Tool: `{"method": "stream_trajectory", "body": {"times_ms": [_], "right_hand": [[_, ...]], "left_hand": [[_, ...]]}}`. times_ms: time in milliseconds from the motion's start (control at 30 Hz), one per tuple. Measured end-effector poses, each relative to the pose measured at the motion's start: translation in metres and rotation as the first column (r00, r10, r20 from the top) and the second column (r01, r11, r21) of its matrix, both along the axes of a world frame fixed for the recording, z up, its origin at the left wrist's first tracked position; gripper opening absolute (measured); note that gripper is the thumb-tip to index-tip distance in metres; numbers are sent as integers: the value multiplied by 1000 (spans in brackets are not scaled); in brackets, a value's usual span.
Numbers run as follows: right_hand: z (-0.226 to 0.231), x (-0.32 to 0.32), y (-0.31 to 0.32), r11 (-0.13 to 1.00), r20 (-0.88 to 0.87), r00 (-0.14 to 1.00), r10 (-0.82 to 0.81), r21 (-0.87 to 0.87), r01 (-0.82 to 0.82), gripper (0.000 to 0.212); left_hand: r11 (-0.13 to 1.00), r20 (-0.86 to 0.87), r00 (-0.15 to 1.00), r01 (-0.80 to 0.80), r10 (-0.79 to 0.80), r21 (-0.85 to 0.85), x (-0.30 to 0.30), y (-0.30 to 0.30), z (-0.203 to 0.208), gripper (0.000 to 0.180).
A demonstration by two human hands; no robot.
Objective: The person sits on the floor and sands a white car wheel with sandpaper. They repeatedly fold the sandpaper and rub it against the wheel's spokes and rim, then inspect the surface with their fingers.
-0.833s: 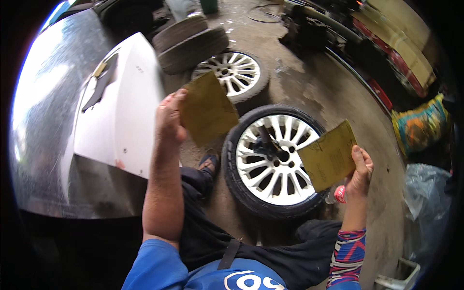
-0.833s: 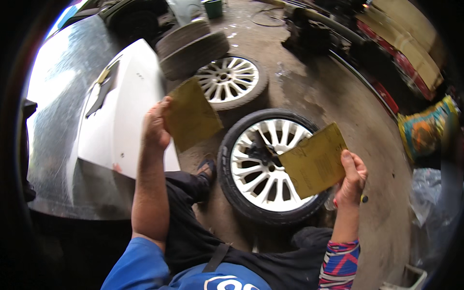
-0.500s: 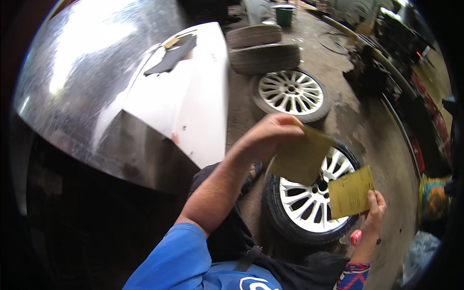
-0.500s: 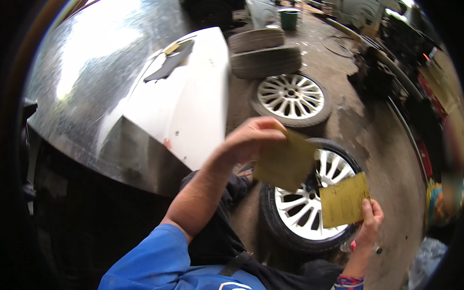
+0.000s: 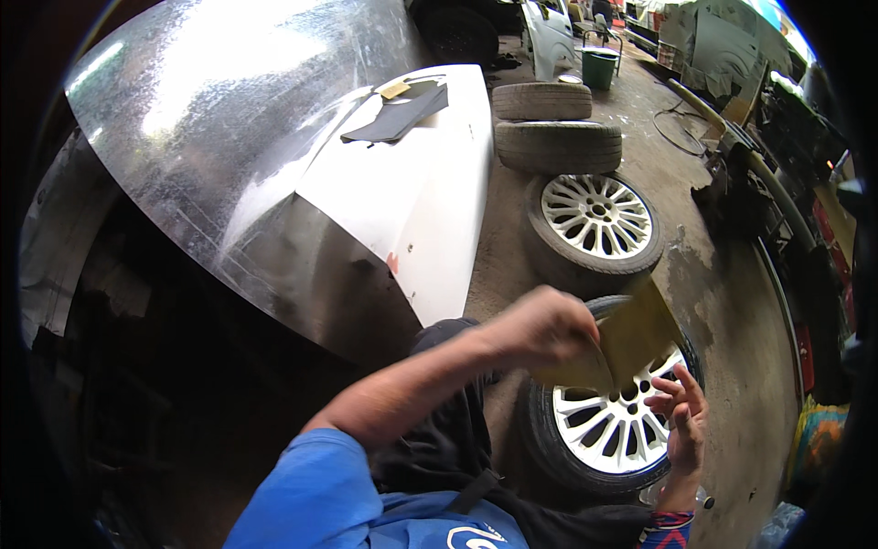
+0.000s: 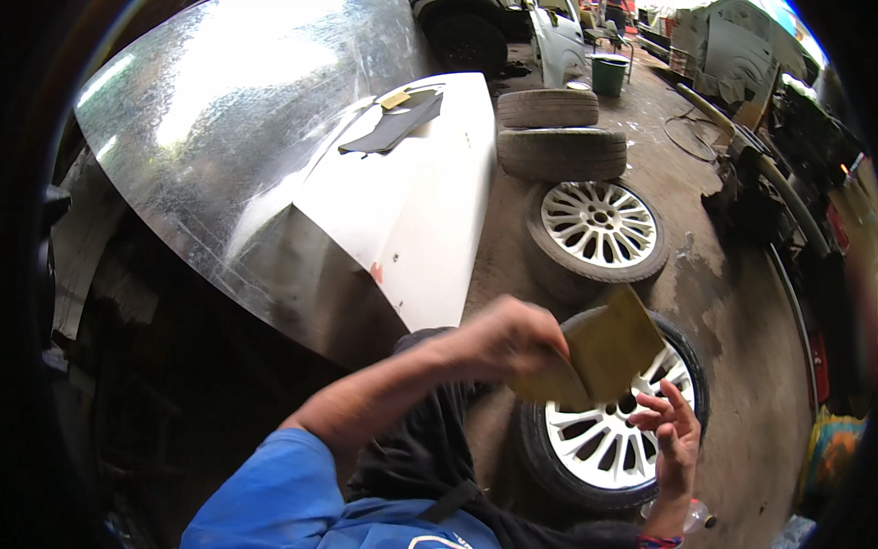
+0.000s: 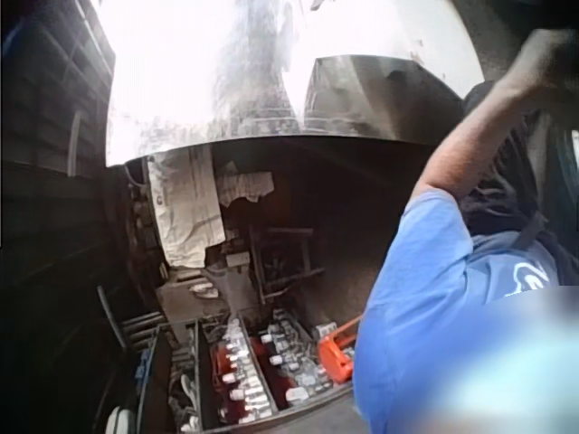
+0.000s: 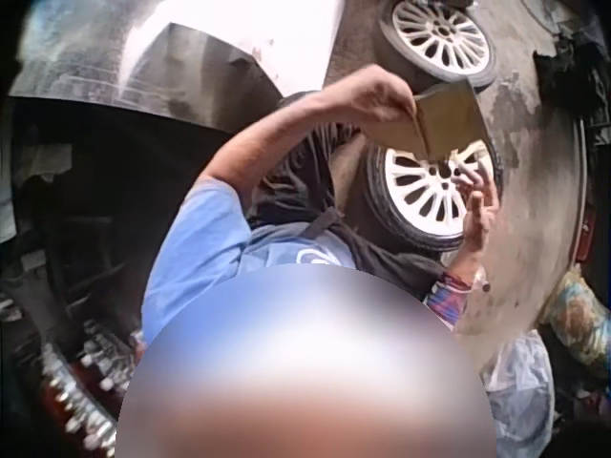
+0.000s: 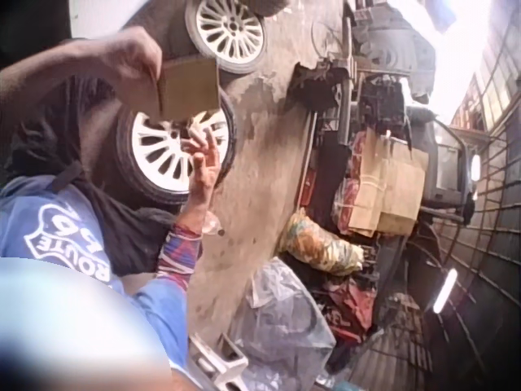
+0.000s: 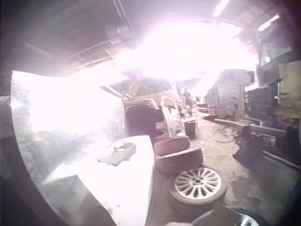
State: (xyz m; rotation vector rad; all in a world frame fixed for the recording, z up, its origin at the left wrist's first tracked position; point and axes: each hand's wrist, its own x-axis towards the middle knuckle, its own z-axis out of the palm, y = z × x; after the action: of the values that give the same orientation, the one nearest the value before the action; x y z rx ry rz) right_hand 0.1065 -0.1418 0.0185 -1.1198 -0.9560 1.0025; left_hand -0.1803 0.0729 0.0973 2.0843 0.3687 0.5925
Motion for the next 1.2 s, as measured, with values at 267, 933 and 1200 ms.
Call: {"method": "stream_trajectory", "body": {"times_ms": [267,933,1200], "right_hand": [[-27,4,9,961,25,994,-109,-253,111,40],[-49,5,14,935,120,976,-181,-287,209,39],[15,11,-3,979,-61,978,-201,34,203,106]], "left_hand": [[-85,397,593,-483,701,872,-186,168,86,11],[579,334,772,-630,541,518,-66,109,111,11],[977,257,966,54,1,-206,102,6,51,13]]}}
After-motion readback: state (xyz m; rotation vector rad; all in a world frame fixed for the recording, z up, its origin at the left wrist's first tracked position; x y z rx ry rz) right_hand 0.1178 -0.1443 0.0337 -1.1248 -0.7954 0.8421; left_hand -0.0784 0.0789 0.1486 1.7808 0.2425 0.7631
